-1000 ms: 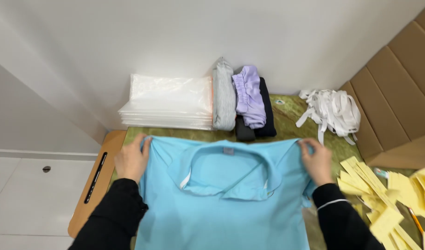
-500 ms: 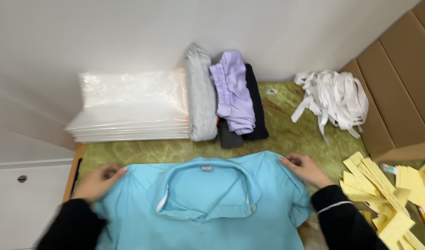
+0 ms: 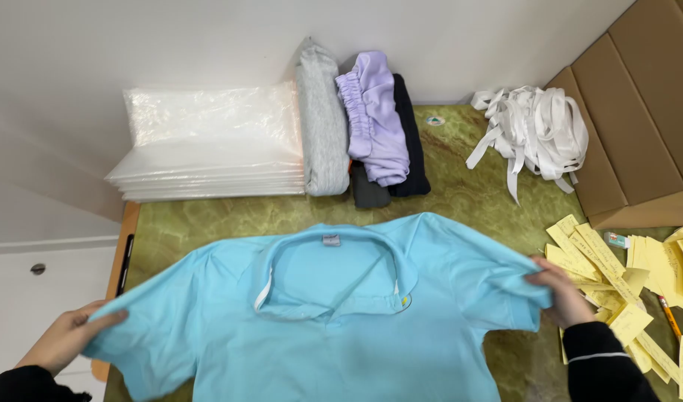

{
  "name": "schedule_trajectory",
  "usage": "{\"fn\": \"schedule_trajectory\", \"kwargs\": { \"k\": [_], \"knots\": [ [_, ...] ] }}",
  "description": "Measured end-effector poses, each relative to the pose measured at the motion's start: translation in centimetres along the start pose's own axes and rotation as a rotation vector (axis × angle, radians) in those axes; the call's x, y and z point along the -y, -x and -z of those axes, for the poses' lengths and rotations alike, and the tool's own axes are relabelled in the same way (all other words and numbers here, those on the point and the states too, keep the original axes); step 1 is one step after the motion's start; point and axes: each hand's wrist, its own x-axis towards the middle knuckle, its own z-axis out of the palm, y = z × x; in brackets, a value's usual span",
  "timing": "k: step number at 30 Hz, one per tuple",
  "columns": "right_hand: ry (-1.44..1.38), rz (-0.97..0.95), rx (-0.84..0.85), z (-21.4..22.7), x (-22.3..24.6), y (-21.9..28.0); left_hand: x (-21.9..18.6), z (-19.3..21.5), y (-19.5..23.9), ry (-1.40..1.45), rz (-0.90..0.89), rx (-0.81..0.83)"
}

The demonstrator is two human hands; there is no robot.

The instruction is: The person takes a gray sweatshirt, a pair of purple shorts, and a light blue polo shirt from a clothing rack. They fold each item by hand on a green table and place them into a neat stack alongside other folded garments.

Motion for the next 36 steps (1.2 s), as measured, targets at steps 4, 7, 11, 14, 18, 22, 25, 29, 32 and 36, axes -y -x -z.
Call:
{"fn": "schedule_trajectory", "kwargs": {
  "k": [4, 7, 11, 14, 18, 22, 25, 29, 32, 36],
  "knots": [
    [-0.014, -0.286, -0.105, -4.3, 4.8, 4.6, 1.8, -1.1, 3.0, 0.281, -0.027, 0.003],
    [0.150, -0.484, -0.139, -7.3, 7.7, 8.5, 3.4, -1.5, 3.8, 0.365, 0.083, 0.027],
    [0.759, -0.301, -0.306, -4.7, 8.1, 9.3, 9.3, 0.0, -1.9, 0.025, -0.026, -0.250],
    [1.052, 0.091, -0.406, -5.4, 7.0, 8.3, 8.5, -3.1, -3.1, -0.261, -0.303, -0.471],
    [0.857, 0.335, -0.056, -16.9, 6.4, 10.3, -2.5, -11.4, 8.9, -0.466, -0.499, -0.096],
    [1.119, 0.243, 0.101, -25.8, 6.3, 11.4, -5.5, -19.4, 6.4, -0.734, -0.571, 0.037],
    [1.284, 0.250, 0.142, -26.9, 4.7, 8.2, -5.4, -23.2, -0.4, -1.007, -0.705, -0.181],
    [0.953, 0.209, 0.173, -27.2, 4.6, 4.3, -9.7, -22.9, -1.3, -0.715, -0.510, 0.118],
    [0.558, 0.054, 0.190, -30.0, 7.0, 5.5, -11.8, -25.5, -2.5, -0.251, -0.349, 0.267],
    [0.200, -0.056, 0.185, -33.5, 8.8, 7.3, -12.7, -28.4, -1.9, 0.200, -0.211, 0.358]
  ]
}}
